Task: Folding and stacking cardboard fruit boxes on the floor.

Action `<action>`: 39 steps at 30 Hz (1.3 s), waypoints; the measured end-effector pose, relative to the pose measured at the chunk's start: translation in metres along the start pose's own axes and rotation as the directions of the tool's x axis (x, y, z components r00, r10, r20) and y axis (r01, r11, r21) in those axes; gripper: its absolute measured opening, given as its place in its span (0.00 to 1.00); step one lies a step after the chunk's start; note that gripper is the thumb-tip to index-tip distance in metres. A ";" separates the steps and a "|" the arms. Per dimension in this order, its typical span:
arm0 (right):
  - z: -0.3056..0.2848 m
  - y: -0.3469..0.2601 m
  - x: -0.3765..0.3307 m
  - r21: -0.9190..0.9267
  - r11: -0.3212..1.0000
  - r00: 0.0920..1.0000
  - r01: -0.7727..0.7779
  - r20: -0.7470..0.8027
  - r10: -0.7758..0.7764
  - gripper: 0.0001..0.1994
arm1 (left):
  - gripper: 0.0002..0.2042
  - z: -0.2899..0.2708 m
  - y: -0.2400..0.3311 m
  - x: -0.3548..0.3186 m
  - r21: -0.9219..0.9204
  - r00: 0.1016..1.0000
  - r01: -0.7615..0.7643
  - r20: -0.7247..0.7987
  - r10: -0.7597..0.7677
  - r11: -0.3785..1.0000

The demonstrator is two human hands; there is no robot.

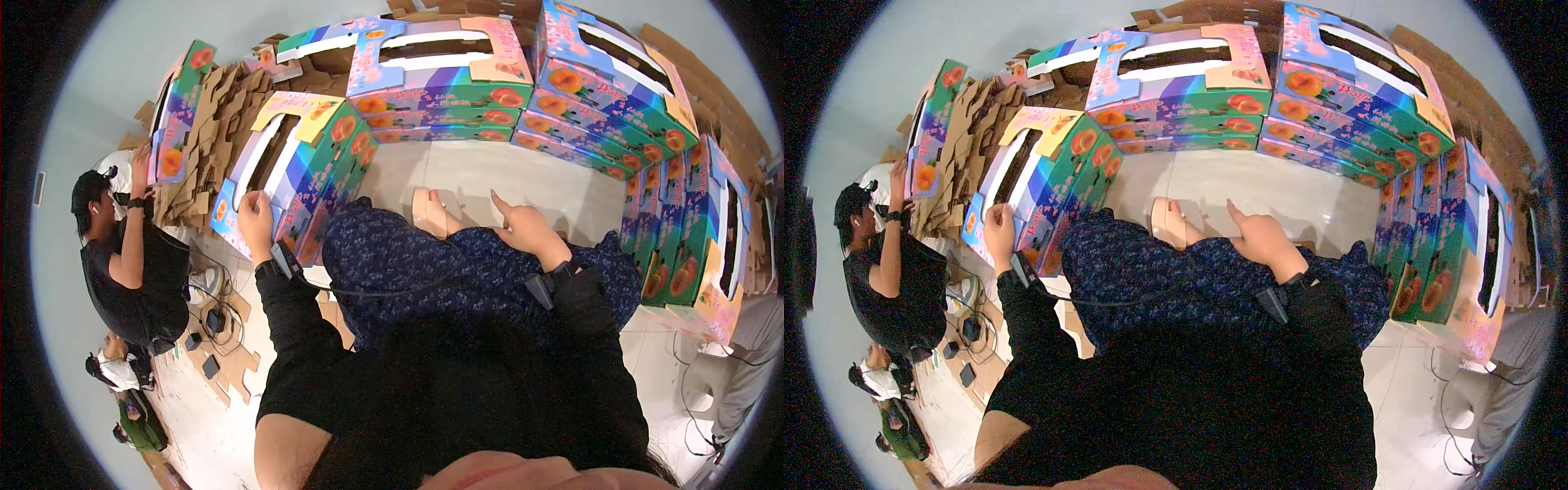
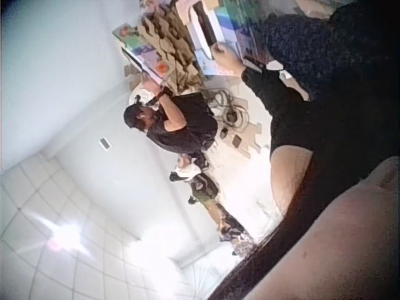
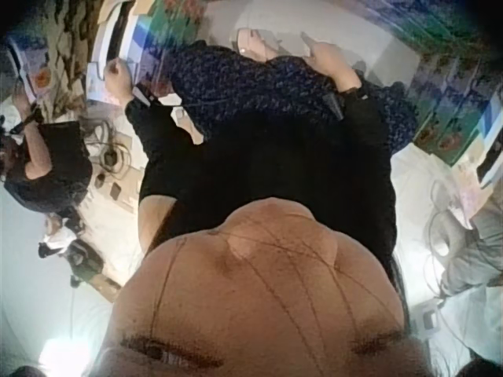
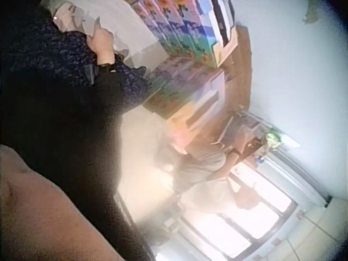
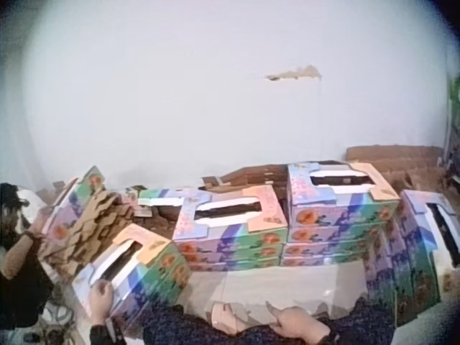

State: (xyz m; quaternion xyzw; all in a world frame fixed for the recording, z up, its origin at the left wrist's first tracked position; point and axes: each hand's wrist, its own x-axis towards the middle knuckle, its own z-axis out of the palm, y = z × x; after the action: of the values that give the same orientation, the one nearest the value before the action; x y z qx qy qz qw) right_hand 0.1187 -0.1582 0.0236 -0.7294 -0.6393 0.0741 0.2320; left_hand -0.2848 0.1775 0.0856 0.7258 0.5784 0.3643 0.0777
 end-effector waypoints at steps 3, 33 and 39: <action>-0.014 -0.013 0.002 -0.004 0.980 0.939 -0.200 0.285 0.193 0.18 | 0.07 -0.015 0.034 -0.014 0.041 0.912 -0.288 -0.292 0.287 0.957; -0.005 0.006 -0.010 0.041 0.987 0.960 -0.155 0.241 0.141 0.16 | 0.30 -0.055 0.119 0.032 0.153 0.790 -0.590 -0.092 0.606 0.793; 0.001 0.016 -0.011 -0.012 0.985 0.954 -0.173 0.247 0.171 0.18 | 0.47 -0.034 0.046 0.094 0.451 0.953 -0.298 0.085 0.291 0.841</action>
State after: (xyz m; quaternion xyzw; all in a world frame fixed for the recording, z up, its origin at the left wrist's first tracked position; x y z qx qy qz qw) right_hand 0.1304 -0.1695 0.0140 -0.7661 -0.5970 0.1876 0.1468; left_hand -0.2634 0.2366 0.1757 0.8059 0.5291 0.2201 -0.1488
